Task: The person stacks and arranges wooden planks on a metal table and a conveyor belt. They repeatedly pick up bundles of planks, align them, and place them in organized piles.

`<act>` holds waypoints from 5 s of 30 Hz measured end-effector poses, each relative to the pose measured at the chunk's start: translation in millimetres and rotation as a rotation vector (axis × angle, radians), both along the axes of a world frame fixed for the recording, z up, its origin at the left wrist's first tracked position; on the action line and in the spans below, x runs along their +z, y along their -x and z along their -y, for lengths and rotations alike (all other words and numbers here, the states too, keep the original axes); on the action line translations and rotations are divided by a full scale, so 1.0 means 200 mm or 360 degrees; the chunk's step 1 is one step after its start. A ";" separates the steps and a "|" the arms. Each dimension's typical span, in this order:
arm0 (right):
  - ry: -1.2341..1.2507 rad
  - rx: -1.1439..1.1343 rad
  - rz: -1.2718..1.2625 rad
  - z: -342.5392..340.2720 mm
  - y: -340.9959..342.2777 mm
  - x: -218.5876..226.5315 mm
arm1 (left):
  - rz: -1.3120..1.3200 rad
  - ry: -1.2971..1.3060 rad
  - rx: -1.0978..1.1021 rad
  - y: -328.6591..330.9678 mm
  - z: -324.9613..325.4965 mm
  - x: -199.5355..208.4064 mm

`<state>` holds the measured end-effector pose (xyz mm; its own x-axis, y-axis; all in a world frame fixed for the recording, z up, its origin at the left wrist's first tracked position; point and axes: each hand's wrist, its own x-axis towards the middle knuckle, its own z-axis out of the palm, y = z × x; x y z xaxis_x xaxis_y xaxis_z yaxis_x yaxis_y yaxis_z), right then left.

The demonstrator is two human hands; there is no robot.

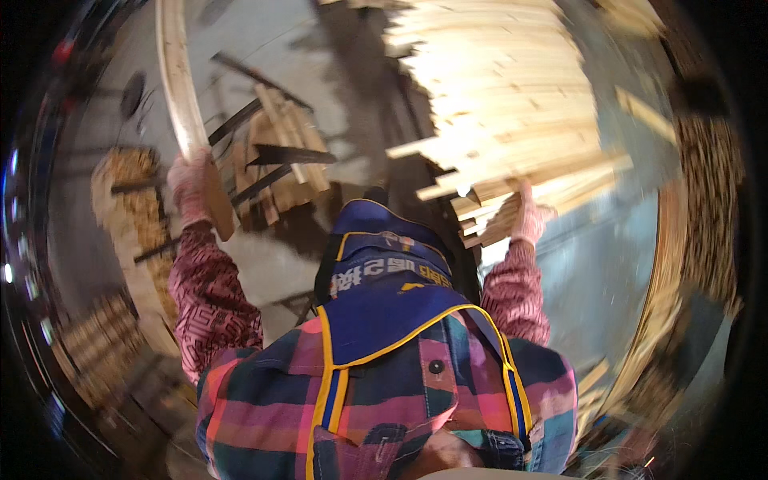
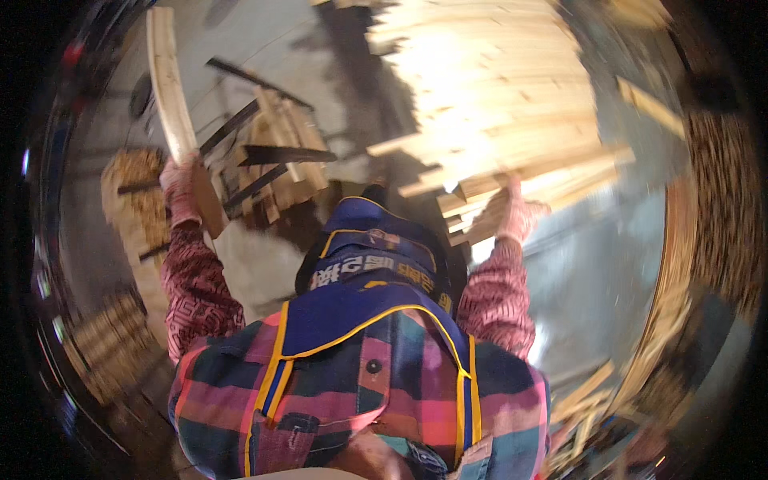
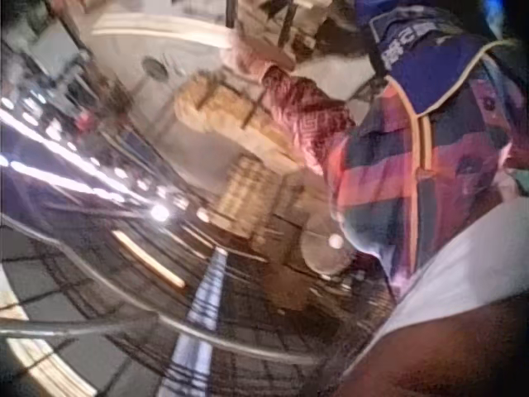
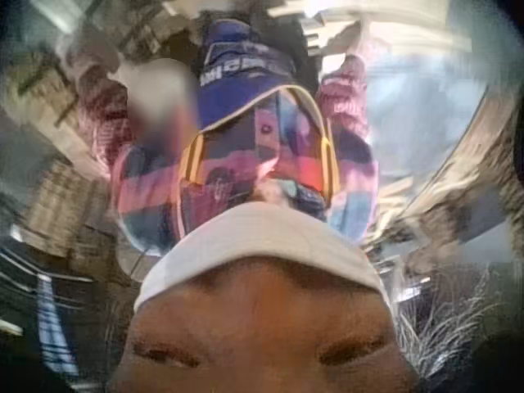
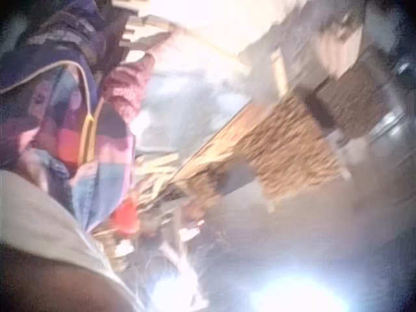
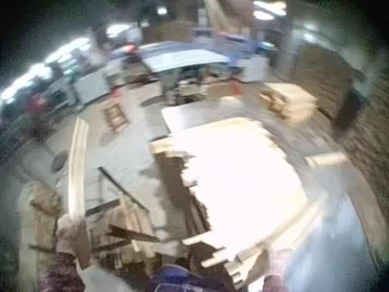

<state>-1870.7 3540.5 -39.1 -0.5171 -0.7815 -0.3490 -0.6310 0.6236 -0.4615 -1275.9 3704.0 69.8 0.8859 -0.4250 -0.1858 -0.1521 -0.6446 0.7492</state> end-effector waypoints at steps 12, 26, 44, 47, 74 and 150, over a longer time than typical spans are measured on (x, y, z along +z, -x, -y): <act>-0.0135 -0.0227 -0.0025 -0.36 0.02 0.03 | -0.0460 -0.0855 0.0168 -0.41 -0.55 -1.55; -0.0300 -0.0560 -0.0283 -0.23 -0.15 0.22 | 0.0021 -0.0798 -0.1307 0.10 -0.61 -1.55; 0.0148 -0.1298 0.0175 -0.09 0.08 0.06 | 0.1084 0.0195 -0.1450 0.18 2.67 -0.52; 0.0267 -0.1302 0.0248 -0.06 0.15 -0.03 | 0.0944 -0.0320 -0.1541 0.19 3.08 -0.72; -0.0402 -0.1725 -0.0171 -0.18 -1.85 0.11 | -0.0370 -0.0688 -0.2741 0.14 3.20 -0.85; -0.0198 -0.2197 -0.0195 0.06 -1.41 0.06 | -0.2370 -0.0897 -0.2680 1.53 2.90 -0.63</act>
